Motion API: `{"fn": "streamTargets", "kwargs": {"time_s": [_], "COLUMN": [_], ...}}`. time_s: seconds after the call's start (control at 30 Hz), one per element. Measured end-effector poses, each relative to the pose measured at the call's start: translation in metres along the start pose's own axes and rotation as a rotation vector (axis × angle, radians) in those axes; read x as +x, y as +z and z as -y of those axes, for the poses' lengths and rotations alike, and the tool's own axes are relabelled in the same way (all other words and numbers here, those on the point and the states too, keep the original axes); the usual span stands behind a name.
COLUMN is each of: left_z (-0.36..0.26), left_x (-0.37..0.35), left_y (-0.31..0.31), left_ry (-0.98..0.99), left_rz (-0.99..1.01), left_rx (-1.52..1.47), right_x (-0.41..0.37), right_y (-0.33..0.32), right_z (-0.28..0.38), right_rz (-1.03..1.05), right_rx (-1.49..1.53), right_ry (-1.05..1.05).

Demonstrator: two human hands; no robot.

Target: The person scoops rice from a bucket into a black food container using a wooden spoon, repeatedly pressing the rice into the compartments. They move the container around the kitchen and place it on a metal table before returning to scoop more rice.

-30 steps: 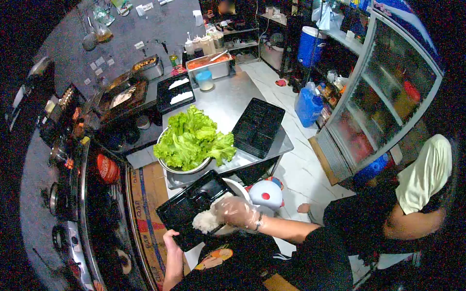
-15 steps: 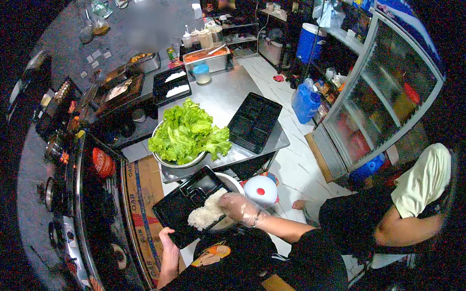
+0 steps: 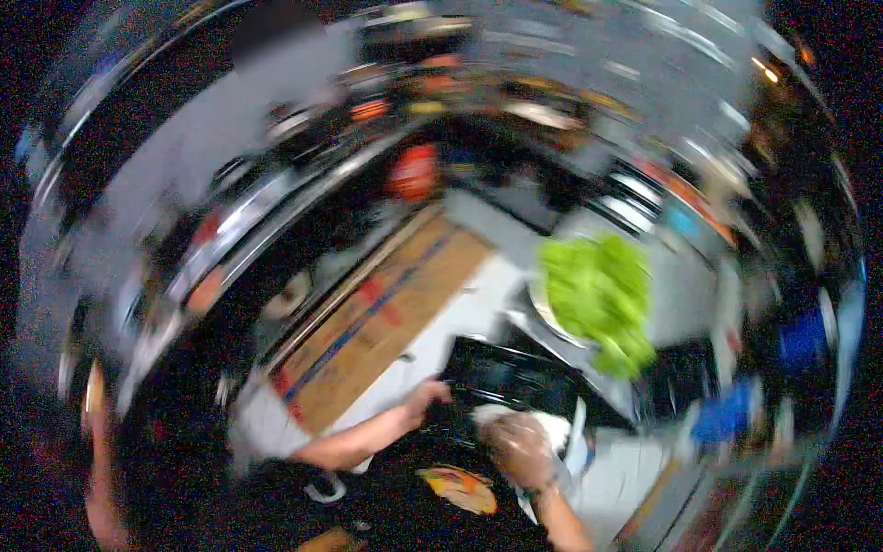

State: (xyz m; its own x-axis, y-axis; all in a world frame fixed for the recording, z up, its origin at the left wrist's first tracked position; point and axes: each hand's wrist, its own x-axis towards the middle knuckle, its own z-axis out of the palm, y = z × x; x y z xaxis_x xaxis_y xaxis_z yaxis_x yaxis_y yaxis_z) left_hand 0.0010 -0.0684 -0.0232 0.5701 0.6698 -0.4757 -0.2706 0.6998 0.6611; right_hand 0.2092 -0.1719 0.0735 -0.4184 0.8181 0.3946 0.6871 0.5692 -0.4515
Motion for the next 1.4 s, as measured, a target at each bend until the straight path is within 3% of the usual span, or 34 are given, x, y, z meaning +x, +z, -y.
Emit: {"fn": "streamTargets", "kwargs": {"time_s": [0.07,0.1,0.13,0.17,0.2,0.27,0.37,0.47,0.53,0.63,0.73,0.77,0.8,0.83,0.87,0.93,0.97,1.0,1.03,1.13,1.2,1.27,1.33,1.4], "left_z": [0.012,0.018,0.001,0.009,0.017,0.002,0.026,0.026,0.03,0.027,-0.002,0.016,0.023,0.02,0.022,0.026,0.005,-0.005,0.005,-0.021,-0.033,-0.035,-0.041,-0.037], "left_x": [0.002,0.008,-0.02,-0.02,-0.018,-0.049,-0.05,-0.065,-0.064,-0.074,-0.095,-0.063,-0.054,-0.051,-0.044,-0.027,-0.038,-0.041,-0.022,-0.036,-0.037,-0.03,-0.024,-0.012], "left_y": [-0.012,-0.02,-0.006,-0.006,-0.009,0.011,-0.01,-0.004,-0.014,-0.018,0.014,-0.001,-0.009,-0.008,-0.003,-0.003,0.014,0.021,-0.001,0.021,0.04,0.053,0.055,0.054], "left_ry": [0.146,0.244,0.216,0.251,0.286,0.343,0.267,0.423,0.361,0.398,0.271,0.373,0.325,0.435,0.355,0.406,0.146,0.03,0.011,0.051,0.047,0.055,0.036,-0.001], "left_rz": [-0.109,-0.084,-0.246,-0.252,-0.26,-0.338,-0.386,-0.522,-0.521,-0.562,-0.55,-0.581,-0.478,-0.365,-0.372,-0.389,-0.27,-0.223,-0.256,-0.148,-0.101,-0.072,-0.158,-0.126], "left_rx": [0.061,0.057,0.009,0.081,0.153,0.064,0.041,0.014,0.008,0.05,-0.017,0.04,0.021,0.162,0.17,0.177,-0.183,-0.319,-0.219,-0.14,-0.244,-0.229,-0.269,-0.268], "right_x": [0.017,0.035,0.048,0.033,0.032,0.024,0.016,0.052,0.063,0.066,0.057,0.051,0.041,0.036,0.026,0.025,0.037,0.04,0.037,0.015,-0.006,-0.022,-0.03,-0.044], "right_y": [0.022,0.028,0.035,0.036,0.042,0.049,0.076,0.053,0.05,0.055,0.051,0.053,0.056,0.055,0.06,0.035,0.014,0.006,-0.007,-0.05,-0.073,-0.089,-0.075,-0.077], "right_z": [0.013,0.019,0.024,0.009,0.002,-0.014,-0.045,-0.011,0.0,0.005,-0.003,-0.017,-0.035,-0.04,-0.05,-0.043,-0.025,-0.026,-0.032,-0.041,-0.04,-0.031,-0.039,-0.043], "right_rz": [0.081,0.077,0.076,0.275,0.312,0.295,0.236,0.406,0.438,0.432,0.327,0.32,0.319,0.233,0.258,0.378,0.366,0.277,0.177,-0.064,-0.183,-0.154,-0.03,-0.046], "right_rx": [-0.265,-0.129,0.006,0.013,0.042,-0.148,-0.08,-0.093,0.104,0.03,-0.15,-0.175,-0.205,-0.212,0.018,-0.068,-0.007,0.086,0.094,0.047,-0.073,-0.056,-0.195,-0.219], "right_ry": [0.057,-0.054,-0.133,-0.069,-0.121,-0.216,-0.29,-0.386,-0.408,-0.501,-0.523,-0.513,-0.493,-0.553,-0.405,-0.253,-0.211,-0.165,-0.123,0.1,0.214,0.363,0.317,0.335]}}
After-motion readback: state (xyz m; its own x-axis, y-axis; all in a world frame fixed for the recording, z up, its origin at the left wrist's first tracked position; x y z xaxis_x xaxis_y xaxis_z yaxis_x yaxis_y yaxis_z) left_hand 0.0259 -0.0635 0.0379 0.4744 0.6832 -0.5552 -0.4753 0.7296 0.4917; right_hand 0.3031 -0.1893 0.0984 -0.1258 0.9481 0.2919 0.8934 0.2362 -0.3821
